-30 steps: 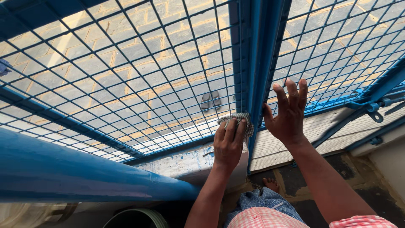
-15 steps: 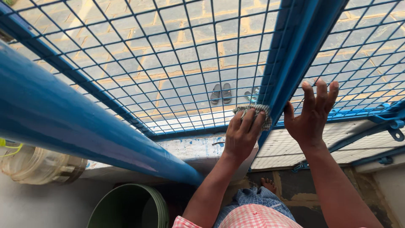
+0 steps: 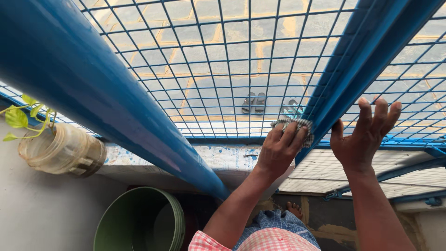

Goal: The person uses a cloth to wipe the blue metal bars of a security gate. They clean the horizontal and vertical bars of the gate, moving along the frame to cover different sections.

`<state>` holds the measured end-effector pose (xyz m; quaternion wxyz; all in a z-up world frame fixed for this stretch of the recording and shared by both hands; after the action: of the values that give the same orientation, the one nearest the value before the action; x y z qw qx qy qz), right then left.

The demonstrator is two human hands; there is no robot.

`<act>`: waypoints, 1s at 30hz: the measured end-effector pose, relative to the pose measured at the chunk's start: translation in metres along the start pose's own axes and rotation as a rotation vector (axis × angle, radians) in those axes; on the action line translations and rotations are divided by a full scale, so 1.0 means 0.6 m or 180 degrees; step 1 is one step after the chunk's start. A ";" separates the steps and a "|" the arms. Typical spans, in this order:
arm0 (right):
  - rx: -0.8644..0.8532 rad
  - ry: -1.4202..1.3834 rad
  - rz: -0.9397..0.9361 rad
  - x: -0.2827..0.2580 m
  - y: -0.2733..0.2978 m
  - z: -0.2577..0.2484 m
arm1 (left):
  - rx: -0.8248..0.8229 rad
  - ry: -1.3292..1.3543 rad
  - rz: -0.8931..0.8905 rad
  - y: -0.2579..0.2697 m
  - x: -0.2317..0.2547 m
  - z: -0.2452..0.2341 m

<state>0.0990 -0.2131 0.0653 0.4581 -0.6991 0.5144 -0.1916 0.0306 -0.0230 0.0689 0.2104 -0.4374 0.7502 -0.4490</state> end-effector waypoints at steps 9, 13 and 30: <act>0.0042 0.0139 -0.0158 0.024 0.015 0.022 | -0.0118 0.0340 -0.0664 -0.061 -0.025 -0.008; -0.0027 0.0123 -0.0060 0.026 0.017 0.024 | -0.0161 0.0501 -0.0888 -0.048 -0.024 -0.008; -0.0686 -0.4383 0.1551 -0.225 0.108 -0.023 | 0.0560 0.1224 -0.1179 0.012 0.015 -0.123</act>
<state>-0.0002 -0.1014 0.0454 0.6356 -0.5681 0.2671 0.4493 -0.0300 0.0073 0.1009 0.0157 -0.4540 0.6417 -0.6179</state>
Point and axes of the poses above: each hand's wrist, its own y-axis away from the middle knuckle, its own z-axis out of the palm, x = y × z, the point moved 8 cm from there along -y, towards the middle knuckle, and after that the axes turned 7 degrees about x, right-handed, at the moved point
